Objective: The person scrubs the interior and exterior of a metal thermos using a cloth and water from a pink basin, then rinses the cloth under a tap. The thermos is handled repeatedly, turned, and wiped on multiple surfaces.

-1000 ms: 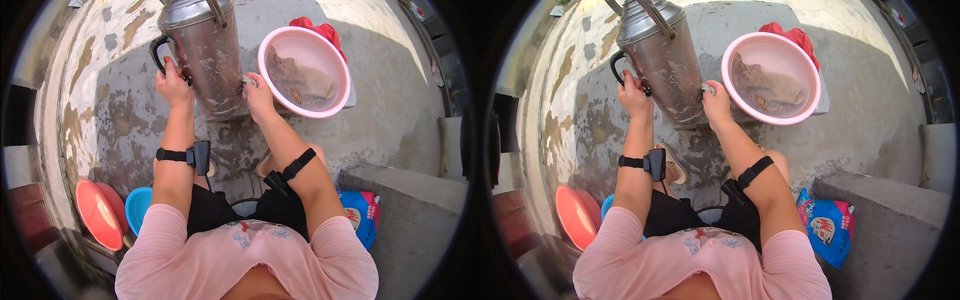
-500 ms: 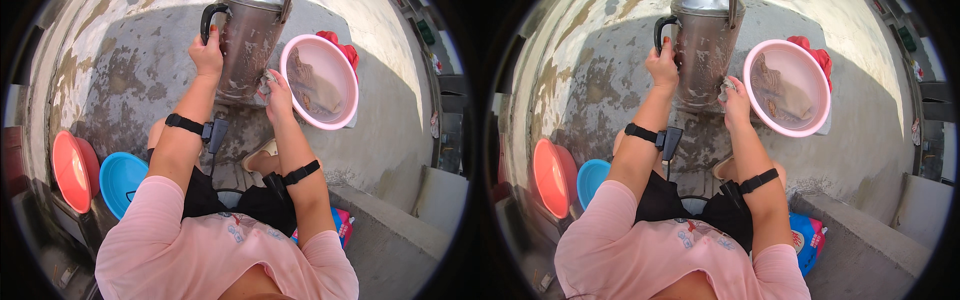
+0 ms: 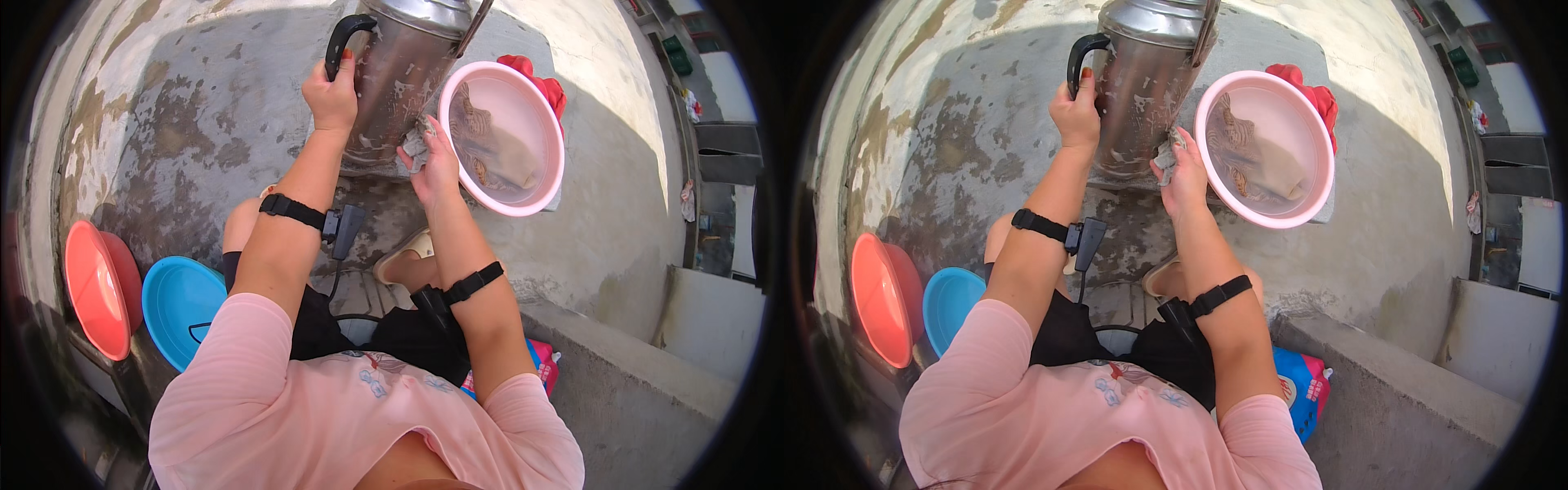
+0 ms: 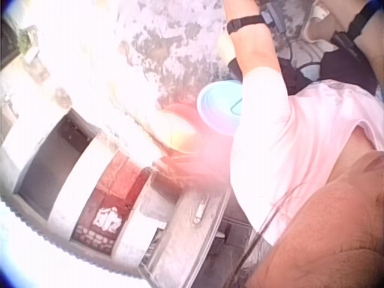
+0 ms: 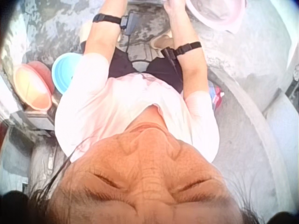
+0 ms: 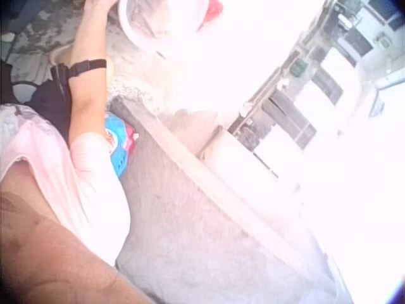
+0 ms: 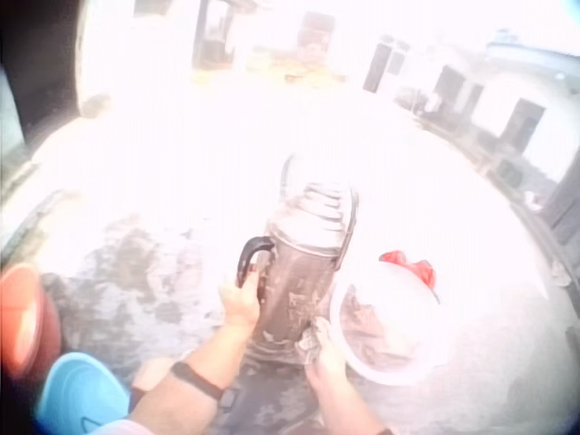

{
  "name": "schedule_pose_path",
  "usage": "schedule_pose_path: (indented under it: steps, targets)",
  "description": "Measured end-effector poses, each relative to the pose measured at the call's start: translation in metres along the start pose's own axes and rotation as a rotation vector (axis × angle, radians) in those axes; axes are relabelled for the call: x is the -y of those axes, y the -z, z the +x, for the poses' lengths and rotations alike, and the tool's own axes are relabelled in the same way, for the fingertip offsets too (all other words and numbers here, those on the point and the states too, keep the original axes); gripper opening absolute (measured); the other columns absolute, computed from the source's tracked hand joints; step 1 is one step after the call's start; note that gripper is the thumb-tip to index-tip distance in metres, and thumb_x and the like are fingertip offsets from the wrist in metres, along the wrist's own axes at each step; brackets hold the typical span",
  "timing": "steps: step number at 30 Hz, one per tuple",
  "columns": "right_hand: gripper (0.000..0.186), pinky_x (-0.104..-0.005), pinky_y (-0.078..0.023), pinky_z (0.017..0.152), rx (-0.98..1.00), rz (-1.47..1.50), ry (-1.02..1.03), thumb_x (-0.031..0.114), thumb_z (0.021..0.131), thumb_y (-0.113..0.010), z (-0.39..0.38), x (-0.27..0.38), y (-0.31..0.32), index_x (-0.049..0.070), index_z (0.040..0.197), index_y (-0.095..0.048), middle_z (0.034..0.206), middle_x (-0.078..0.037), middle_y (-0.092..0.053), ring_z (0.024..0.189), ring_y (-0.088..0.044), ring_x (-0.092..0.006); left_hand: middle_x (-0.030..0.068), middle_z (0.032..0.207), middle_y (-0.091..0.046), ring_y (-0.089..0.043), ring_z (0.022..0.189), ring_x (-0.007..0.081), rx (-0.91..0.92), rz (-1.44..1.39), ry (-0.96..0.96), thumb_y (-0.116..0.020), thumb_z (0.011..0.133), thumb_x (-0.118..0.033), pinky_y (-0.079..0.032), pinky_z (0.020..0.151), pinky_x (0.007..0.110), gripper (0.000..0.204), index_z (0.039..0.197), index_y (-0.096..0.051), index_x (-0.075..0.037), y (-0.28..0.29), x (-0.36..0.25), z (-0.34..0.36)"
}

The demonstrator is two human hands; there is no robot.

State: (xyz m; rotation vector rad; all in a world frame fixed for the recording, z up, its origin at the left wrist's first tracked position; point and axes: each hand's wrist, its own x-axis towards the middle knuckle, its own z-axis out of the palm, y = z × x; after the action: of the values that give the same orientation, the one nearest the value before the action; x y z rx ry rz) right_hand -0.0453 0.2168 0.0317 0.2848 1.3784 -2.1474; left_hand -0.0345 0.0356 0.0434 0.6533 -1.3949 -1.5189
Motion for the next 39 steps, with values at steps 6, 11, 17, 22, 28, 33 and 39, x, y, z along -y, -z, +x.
schedule_pose_path:
  steps: [6,11,17,22,28,33,39]
  targets:
    - [0.040,-0.0483,-0.052,0.092,0.015,0.039,-0.016,0.013,0.102,-0.035,0.002,-0.002,0.002,0.017,0.141,-0.044,0.131,-0.005,-0.055,0.114,-0.056,-0.0229,-0.0023,0.058,-0.052,-0.043,0.058,0.0079,0.008,0.012,-0.014,-0.070,0.090,-0.032,-0.037,0.053,0.028,0.038,0.070,-0.060,-0.002,-0.001,0.008,0.000]
    - [0.040,-0.0514,-0.050,0.095,0.022,0.105,-0.024,0.017,0.103,-0.032,0.007,-0.005,0.008,0.017,0.142,-0.043,0.130,-0.006,-0.056,0.114,-0.056,-0.0262,-0.0009,0.059,-0.053,-0.044,0.058,0.0090,0.013,0.051,-0.065,-0.070,0.090,-0.033,-0.039,0.054,0.029,0.037,0.071,-0.060,-0.002,-0.001,0.008,-0.001]
    - [0.041,-0.0540,-0.048,0.096,0.095,0.241,-0.141,0.019,0.103,-0.031,0.008,-0.005,0.018,0.017,0.143,-0.042,0.127,-0.007,-0.056,0.112,-0.055,-0.0262,-0.0009,0.060,-0.054,-0.045,0.060,0.0089,-0.006,0.118,-0.036,-0.068,0.092,-0.033,-0.039,0.056,0.028,0.038,0.073,-0.060,-0.001,0.020,0.016,0.003]
    - [0.042,-0.0567,-0.043,0.100,0.136,0.236,-0.189,0.020,0.103,-0.030,0.003,-0.007,0.020,0.018,0.143,-0.042,0.128,-0.006,-0.056,0.114,-0.055,-0.0255,-0.0017,0.065,-0.054,-0.045,0.064,0.0076,0.013,0.067,0.090,-0.063,0.095,-0.037,-0.039,0.058,0.027,0.041,0.074,-0.060,-0.002,0.039,0.028,0.006]
    - [0.042,-0.0571,-0.040,0.103,0.165,0.229,-0.220,0.020,0.103,-0.030,-0.007,-0.010,0.017,0.018,0.144,-0.041,0.129,-0.007,-0.056,0.115,-0.055,-0.0273,-0.0036,0.066,-0.051,-0.043,0.064,0.0073,0.027,-0.082,0.174,-0.061,0.096,-0.041,-0.036,0.058,0.027,0.044,0.072,-0.056,-0.005,0.048,0.028,0.000]
    - [0.040,-0.0497,-0.051,0.091,0.137,0.219,-0.205,0.021,0.104,-0.032,-0.014,-0.006,0.016,0.014,0.142,-0.041,0.123,-0.011,-0.058,0.109,-0.059,-0.0297,-0.0038,0.069,-0.050,-0.043,0.063,0.0079,0.002,-0.142,0.172,-0.059,0.098,-0.039,-0.037,0.059,0.026,0.039,0.076,-0.053,-0.007,0.052,0.026,-0.006]
    - [0.035,-0.0389,-0.056,0.073,0.144,0.137,-0.189,0.019,0.102,-0.037,-0.020,0.000,0.019,0.009,0.134,-0.045,0.109,-0.010,-0.061,0.095,-0.064,-0.0263,-0.0040,0.071,-0.051,-0.044,0.065,0.0083,-0.083,-0.297,0.278,-0.055,0.101,-0.031,-0.036,0.061,0.026,0.027,0.086,-0.055,-0.008,0.049,0.034,-0.009]
